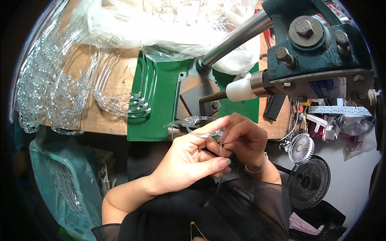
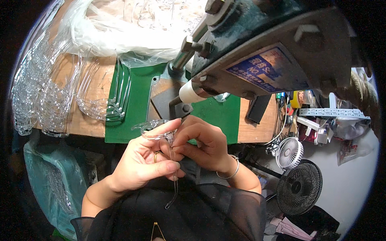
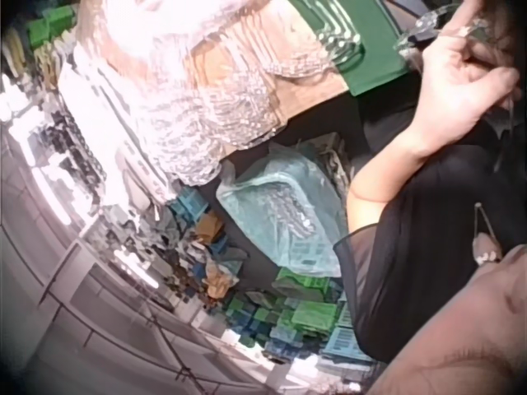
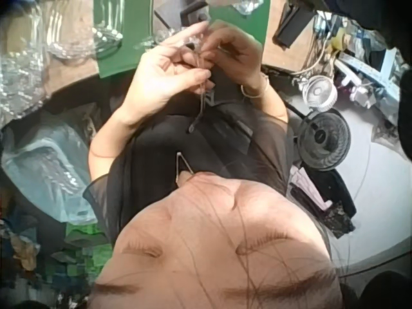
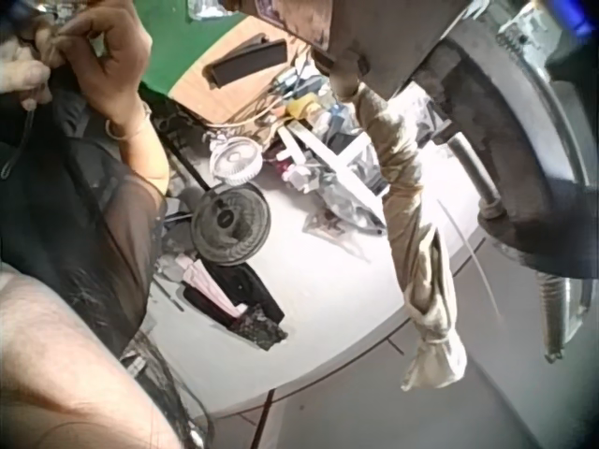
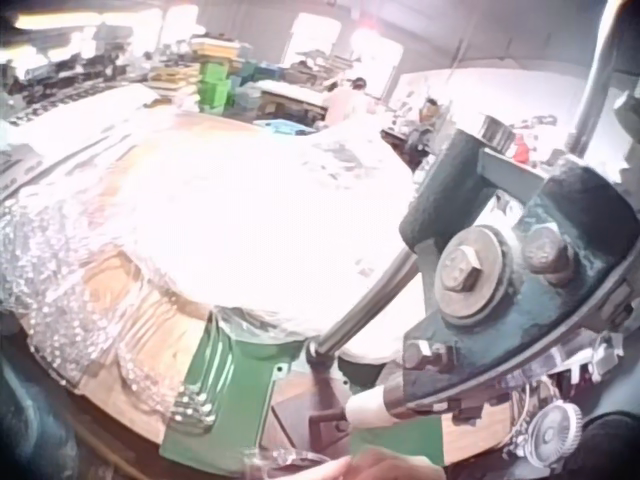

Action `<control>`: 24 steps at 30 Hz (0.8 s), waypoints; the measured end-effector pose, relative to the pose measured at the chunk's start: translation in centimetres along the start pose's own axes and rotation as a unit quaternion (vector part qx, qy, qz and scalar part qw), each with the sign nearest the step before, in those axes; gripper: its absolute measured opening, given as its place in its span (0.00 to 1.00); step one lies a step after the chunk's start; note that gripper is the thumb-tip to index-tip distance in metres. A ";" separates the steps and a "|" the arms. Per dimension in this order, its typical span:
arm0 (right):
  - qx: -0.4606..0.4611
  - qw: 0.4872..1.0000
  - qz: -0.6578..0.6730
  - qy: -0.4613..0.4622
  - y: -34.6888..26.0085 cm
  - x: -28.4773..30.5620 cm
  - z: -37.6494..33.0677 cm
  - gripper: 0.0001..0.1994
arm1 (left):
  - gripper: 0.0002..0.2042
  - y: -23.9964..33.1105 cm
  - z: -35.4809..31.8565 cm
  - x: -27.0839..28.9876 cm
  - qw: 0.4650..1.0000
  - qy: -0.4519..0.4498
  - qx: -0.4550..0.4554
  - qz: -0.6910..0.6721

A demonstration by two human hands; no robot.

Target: The person repeatedly picks up clear safety glasses, places them on a vertical spindle of a machine, and removes them. The person handles the glasses one at a time, rotating them in hand and placing them on the table after each cycle.

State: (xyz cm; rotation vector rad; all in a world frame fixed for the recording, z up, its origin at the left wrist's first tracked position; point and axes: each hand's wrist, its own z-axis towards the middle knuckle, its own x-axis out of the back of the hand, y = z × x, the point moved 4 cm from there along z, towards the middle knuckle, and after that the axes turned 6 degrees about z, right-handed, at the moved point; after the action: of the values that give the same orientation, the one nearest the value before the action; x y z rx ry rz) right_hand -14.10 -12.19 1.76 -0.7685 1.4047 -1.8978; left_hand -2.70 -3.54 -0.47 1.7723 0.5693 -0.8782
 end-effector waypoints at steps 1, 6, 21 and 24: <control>0.002 1.000 -0.002 0.003 0.0 0.0 -0.1 0.07 | 0.33 0.1 0.0 -0.1 1.000 -0.002 0.008 -0.007; 0.017 1.000 -0.023 0.007 -0.4 -0.2 0.1 0.07 | 0.33 0.1 0.0 0.1 1.000 0.003 0.010 0.016; 0.059 0.992 -0.109 -0.010 -0.8 -0.2 0.5 0.06 | 0.33 0.5 0.0 0.4 0.999 -0.012 0.030 -0.024; 0.060 0.993 -0.097 -0.016 -0.8 0.0 0.6 0.06 | 0.34 0.5 0.0 0.4 1.000 0.000 0.026 -0.001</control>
State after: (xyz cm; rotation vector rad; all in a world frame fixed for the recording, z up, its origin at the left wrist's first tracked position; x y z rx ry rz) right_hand -13.74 -12.34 2.64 -0.8990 1.2211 -2.0867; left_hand -2.07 -3.78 -0.48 1.8196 0.5528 -0.9025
